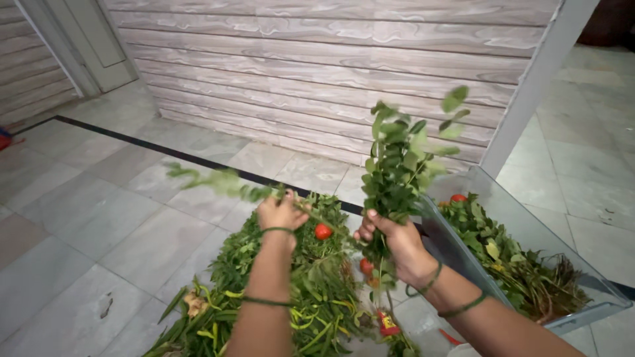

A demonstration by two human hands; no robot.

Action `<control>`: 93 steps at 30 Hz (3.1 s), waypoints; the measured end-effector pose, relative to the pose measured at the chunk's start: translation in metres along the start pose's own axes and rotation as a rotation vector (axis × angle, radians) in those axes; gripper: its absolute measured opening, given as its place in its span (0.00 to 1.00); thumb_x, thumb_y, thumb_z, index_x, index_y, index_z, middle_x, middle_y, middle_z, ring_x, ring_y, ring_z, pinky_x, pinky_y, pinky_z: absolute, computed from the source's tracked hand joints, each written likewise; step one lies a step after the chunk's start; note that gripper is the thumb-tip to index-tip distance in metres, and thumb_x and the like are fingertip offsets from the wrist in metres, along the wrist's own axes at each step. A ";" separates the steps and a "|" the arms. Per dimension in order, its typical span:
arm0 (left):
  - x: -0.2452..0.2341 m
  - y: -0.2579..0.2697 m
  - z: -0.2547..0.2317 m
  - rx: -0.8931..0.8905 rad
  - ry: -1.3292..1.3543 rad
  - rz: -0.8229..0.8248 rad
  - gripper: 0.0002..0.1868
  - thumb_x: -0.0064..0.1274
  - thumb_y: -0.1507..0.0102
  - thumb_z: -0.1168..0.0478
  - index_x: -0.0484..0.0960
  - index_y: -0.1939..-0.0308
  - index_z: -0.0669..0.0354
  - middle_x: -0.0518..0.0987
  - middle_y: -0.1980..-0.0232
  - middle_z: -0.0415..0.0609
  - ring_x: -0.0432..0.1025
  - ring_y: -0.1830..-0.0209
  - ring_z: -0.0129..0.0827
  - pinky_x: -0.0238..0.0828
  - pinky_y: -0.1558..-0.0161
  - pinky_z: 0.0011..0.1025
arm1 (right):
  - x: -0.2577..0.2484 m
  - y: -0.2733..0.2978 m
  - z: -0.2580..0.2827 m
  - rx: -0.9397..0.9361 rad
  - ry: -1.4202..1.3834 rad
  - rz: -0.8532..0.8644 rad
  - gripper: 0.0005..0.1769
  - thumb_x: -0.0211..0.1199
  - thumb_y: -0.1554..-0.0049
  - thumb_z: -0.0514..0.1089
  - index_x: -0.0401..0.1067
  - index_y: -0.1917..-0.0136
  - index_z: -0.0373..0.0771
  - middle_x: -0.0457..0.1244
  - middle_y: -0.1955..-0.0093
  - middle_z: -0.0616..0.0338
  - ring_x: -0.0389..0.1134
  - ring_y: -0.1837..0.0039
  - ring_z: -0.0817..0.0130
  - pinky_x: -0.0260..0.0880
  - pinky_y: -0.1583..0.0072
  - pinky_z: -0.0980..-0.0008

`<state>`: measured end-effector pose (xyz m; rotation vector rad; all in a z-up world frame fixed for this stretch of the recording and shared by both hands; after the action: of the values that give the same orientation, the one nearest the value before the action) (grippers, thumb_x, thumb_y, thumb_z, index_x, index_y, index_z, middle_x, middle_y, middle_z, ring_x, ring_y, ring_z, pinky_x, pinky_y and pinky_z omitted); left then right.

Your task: The person sorts a pile of mixed vegetables on the floor into two separate plastic containers. They pick up carrots, limes, onions, and leafy greens, placing them into one container, and then transfer leafy greens and tomatoes into a second container.

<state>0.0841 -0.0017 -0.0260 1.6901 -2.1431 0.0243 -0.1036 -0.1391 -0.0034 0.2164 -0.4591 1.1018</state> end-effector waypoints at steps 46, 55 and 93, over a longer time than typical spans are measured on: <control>0.045 0.034 0.044 -0.130 -0.331 0.562 0.11 0.54 0.32 0.60 0.79 0.49 0.62 0.83 0.57 0.45 0.79 0.65 0.27 0.83 0.65 0.29 | -0.035 -0.007 0.014 -0.038 0.100 -0.208 0.18 0.58 0.43 0.47 0.79 0.45 0.37 0.72 0.47 0.59 0.71 0.50 0.69 0.73 0.48 0.65; 0.011 0.019 0.010 0.186 -0.702 -0.182 0.10 0.49 0.30 0.57 0.85 0.51 0.49 0.85 0.59 0.46 0.79 0.62 0.35 0.73 0.61 0.35 | 0.007 -0.012 -0.021 -0.029 0.035 0.080 0.16 0.51 0.33 0.44 0.66 0.62 0.37 0.63 0.63 0.57 0.71 0.50 0.60 0.70 0.45 0.64; 0.310 0.168 0.320 0.424 -1.477 0.828 0.38 0.42 0.34 0.57 0.48 0.20 0.58 0.40 0.15 0.46 0.26 0.15 0.46 0.15 0.24 0.64 | -0.426 0.038 -0.010 0.323 1.907 -0.116 0.44 0.64 0.46 0.58 0.54 0.22 0.46 0.53 0.22 0.49 0.60 0.26 0.43 0.65 0.31 0.53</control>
<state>-0.2265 -0.3284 -0.1792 0.7301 -4.0040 -0.8053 -0.2928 -0.4619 -0.2103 -0.5417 1.4084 0.8279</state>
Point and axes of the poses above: each hand's wrist, its own y-axis away from the middle knuckle, its own x-axis out of the palm, z = x × y, the point moved 6 cm from there along -y, towards the middle knuckle
